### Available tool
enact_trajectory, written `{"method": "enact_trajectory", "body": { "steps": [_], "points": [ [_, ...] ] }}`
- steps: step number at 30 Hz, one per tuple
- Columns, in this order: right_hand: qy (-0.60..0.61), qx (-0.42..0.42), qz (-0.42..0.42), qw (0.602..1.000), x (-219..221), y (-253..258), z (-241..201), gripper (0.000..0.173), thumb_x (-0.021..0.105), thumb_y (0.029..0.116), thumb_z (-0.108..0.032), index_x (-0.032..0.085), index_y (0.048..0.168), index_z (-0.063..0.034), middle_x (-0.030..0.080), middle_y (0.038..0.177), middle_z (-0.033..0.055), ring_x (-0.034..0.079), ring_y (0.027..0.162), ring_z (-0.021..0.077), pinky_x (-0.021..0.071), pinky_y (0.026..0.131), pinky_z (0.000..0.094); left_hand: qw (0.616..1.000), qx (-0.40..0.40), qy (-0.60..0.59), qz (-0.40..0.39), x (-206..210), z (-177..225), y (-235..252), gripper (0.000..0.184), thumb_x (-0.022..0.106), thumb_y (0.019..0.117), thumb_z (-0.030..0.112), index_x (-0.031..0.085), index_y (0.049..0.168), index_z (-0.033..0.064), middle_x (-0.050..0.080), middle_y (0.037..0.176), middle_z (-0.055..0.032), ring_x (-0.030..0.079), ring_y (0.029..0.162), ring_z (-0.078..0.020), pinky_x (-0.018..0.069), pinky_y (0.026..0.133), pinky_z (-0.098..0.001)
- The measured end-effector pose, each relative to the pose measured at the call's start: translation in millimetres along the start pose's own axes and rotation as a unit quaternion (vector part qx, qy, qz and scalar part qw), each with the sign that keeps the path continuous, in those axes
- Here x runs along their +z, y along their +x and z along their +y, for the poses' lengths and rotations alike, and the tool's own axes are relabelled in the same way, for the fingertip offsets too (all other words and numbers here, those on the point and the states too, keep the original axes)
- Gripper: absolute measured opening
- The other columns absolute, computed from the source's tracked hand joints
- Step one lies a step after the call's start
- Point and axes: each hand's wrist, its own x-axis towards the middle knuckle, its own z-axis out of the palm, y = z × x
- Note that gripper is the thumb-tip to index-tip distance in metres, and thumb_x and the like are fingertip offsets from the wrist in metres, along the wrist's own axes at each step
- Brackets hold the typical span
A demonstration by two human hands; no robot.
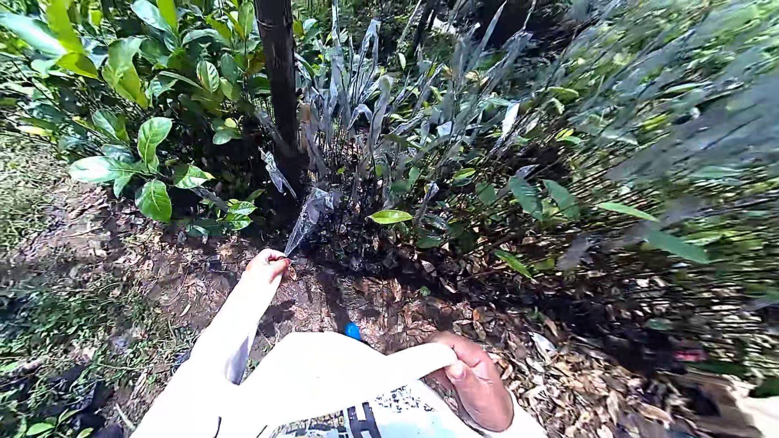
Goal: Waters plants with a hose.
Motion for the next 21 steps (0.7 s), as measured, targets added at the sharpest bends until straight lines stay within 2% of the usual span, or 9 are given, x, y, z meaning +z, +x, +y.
{"method": "enact_trajectory", "body": {
  "steps": [5, 9, 16, 21],
  "points": [
    [0.007, 0.0, -0.024, 1.0, -11, 10, -1, 0.029, 0.055, 0.1036, -0.046, 0.071, 0.11, -0.0224, 0.065, 0.082, -0.0172, 0.056, 0.07, -0.0125, 0.0456, 0.064, 0.0063, 1.0, 0.007, -0.007, 0.0, 1, 15, 8, 0.023, 0.063, 0.0996, 0.008, 0.058, 0.118, -0.0041, 0.065, 0.083, -0.0054, 0.06, 0.063, -0.0068, 0.052, 0.061, -0.0235],
    [-0.006, -0.009, -0.006, 1.0, -5, 23, 1, 0.029, 0.055, 0.1036, -0.046, 0.072, 0.111, -0.0234, 0.066, 0.081, -0.0181, 0.055, 0.068, -0.0128, 0.0453, 0.062, 0.0062, 1.0, 0.018, -0.009, 0.015, -6, 22, 21, 0.022, 0.065, 0.0982, 0.008, 0.059, 0.116, -0.004, 0.065, 0.082, -0.0061, 0.061, 0.065, -0.008, 0.0522, 0.064, -0.0251],
    [-0.021, 0.009, 0.021, 1.0, 35, 38, 5, 0.028, 0.053, 0.1038, -0.045, 0.072, 0.118, -0.0286, 0.071, 0.092, -0.0196, 0.059, 0.074, -0.0133, 0.0466, 0.065, 0.0057, 1.0, 0.02, -0.003, -0.017, -37, 19, 46, 0.023, 0.066, 0.0978, 0.007, 0.06, 0.117, -0.0042, 0.065, 0.084, -0.0078, 0.06, 0.067, -0.0093, 0.052, 0.068, -0.0271],
    [-0.055, 0.023, 0.027, 0.998, 62, 47, 8, 0.028, 0.052, 0.1037, -0.048, 0.071, 0.114, -0.029, 0.068, 0.086, -0.0216, 0.056, 0.071, -0.015, 0.0453, 0.064, 0.0048, 0.997, 0.03, 0.03, -0.062, -60, 19, 66, 0.025, 0.066, 0.0985, 0.009, 0.06, 0.119, -0.005, 0.066, 0.09, -0.0103, 0.061, 0.073, -0.0106, 0.0529, 0.074, -0.0298]
  ]
}}
